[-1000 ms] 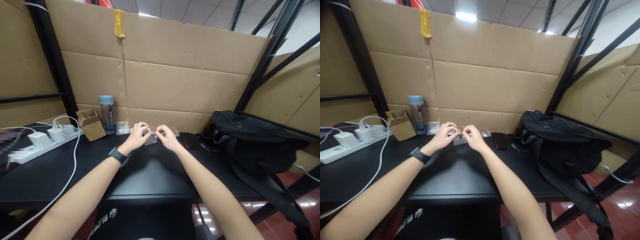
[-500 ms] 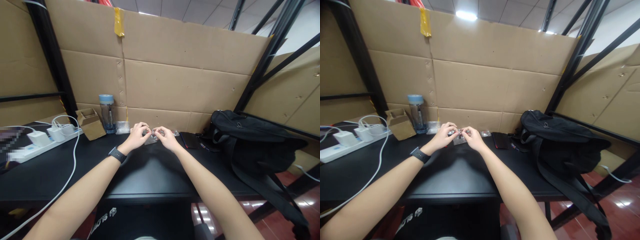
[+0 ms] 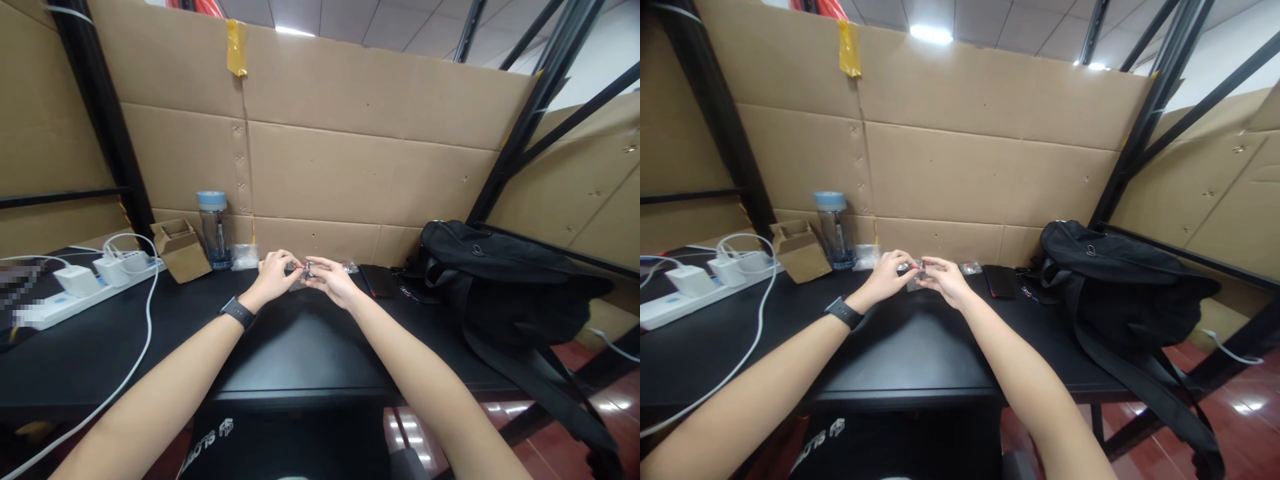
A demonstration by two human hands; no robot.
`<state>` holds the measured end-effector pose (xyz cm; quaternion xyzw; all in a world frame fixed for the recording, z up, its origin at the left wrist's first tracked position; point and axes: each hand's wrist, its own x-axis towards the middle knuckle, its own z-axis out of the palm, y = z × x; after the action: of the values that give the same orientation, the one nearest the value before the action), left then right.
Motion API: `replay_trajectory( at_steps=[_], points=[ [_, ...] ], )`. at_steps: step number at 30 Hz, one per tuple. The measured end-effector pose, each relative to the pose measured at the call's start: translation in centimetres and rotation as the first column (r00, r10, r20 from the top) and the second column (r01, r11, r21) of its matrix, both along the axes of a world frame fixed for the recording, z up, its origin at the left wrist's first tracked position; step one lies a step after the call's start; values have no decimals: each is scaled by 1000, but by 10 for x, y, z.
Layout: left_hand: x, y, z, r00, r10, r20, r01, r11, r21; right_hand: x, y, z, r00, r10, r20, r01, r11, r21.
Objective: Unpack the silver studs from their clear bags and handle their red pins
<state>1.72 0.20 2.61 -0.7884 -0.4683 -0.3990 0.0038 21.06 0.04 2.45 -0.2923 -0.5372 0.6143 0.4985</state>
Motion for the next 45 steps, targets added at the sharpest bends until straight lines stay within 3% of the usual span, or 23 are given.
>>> replay_trajectory(
  at_steps=[4, 7, 10, 13, 16, 19, 21, 23, 26, 31, 38, 42, 45],
  points=[
    [-7, 7, -4, 998, 60, -13, -60, 998, 9, 3, 5, 2, 996, -10, -83, 7, 999, -41],
    [-18, 16, -11, 988, 69, -138, -79, 994, -73, 7, 7, 4, 991, -38, -126, 35, 999, -23],
    [-26, 21, -16, 959, -55, -279, -5, 978, -210, 10, 6, 6, 993, -73, -93, 74, 997, 8],
    [-27, 19, -16, 925, -219, -309, 132, 951, -279, 13, 7, 6, 978, -186, 93, 172, 975, 138],
    [-22, 11, -14, 873, -389, -293, 307, 907, -290, 21, 10, 8, 837, -411, 363, 233, 866, 443],
    [-13, 2, -13, 803, -503, -320, 406, 854, -325, 36, 12, 15, 632, -578, 516, 95, 718, 689],
    [-6, -4, -15, 787, -489, -376, 371, 863, -343, 47, 11, 22, 517, -618, 592, -22, 682, 731],
    [1, -9, -17, 791, -418, -446, 272, 894, -356, 56, 7, 29, 436, -597, 674, -114, 706, 699],
    [8, -15, -19, 786, -344, -513, 163, 917, -365, 64, 2, 36, 376, -525, 763, -193, 761, 619],
    [11, -15, -16, 816, -398, -419, 205, 878, -433, 63, -2, 42, 335, -516, 789, -204, 777, 595],
    [5, -2, -18, 883, -447, -145, 325, 803, -499, 67, -1, 45, 306, -558, 772, -193, 757, 624],
    [6, 2, -21, 919, -376, -118, 275, 826, -492, 73, 3, 46, 300, -582, 756, -169, 747, 643],
    [8, 0, -21, 897, -394, -202, 264, 842, -471, 74, 4, 46, 294, -583, 757, -162, 750, 641]
  ],
)
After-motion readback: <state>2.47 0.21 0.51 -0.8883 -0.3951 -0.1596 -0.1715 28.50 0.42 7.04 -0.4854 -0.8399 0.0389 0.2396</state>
